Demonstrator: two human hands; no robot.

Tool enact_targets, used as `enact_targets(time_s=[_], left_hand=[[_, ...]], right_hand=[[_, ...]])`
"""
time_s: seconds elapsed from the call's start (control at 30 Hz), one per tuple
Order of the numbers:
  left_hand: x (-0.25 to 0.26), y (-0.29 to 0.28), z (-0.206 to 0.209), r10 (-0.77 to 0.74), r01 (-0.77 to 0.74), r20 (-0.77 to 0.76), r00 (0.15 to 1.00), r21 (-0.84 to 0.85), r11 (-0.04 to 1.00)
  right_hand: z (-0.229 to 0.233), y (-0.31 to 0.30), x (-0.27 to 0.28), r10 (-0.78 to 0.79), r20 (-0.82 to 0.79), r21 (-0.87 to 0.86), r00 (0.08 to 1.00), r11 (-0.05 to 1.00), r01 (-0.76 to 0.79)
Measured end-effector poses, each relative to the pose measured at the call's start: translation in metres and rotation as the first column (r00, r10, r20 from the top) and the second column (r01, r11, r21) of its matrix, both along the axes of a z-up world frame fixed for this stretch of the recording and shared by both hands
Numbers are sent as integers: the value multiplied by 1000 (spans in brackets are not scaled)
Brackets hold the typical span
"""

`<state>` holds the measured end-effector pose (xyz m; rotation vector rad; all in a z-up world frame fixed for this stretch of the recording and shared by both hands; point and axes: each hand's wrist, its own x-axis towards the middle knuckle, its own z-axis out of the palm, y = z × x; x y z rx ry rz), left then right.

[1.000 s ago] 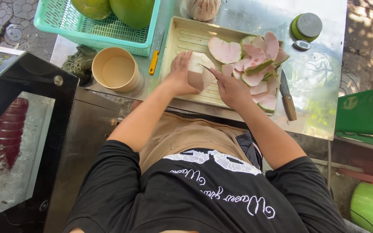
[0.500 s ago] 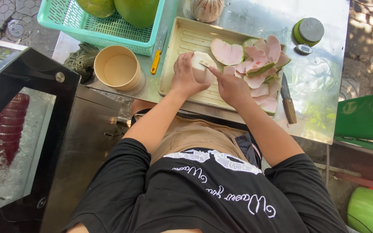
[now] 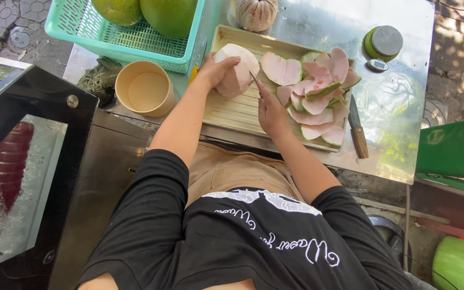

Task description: Peeling and segmenting a whole pomelo fruit using a knife.

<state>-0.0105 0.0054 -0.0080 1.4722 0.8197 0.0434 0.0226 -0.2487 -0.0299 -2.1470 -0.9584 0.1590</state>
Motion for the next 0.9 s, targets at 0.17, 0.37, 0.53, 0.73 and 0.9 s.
enact_targets(time_s=[0.17, 0.37, 0.53, 0.73, 0.9], left_hand=[[3, -1, 15, 42, -46, -91, 995, -38, 998], [5, -5, 25, 26, -39, -138, 990, -92, 995], [-12, -4, -18, 14, -14, -21, 1000, 0, 1000], [-64, -41, 18, -651, 413, 107, 752, 693, 591], [-62, -60, 6, -573, 470, -91, 815, 683, 559]], right_hand=[[-26, -5, 7, 56, 51, 45, 997, 997, -58], [15, -23, -8, 43, -93, -533, 995, 842, -86], [25, -57, 3, 6, -134, -128, 991, 992, -24], [92, -55, -4, 66, 19, -67, 998, 996, -65], [105, -40, -14, 173, 124, -381, 977, 917, -114]])
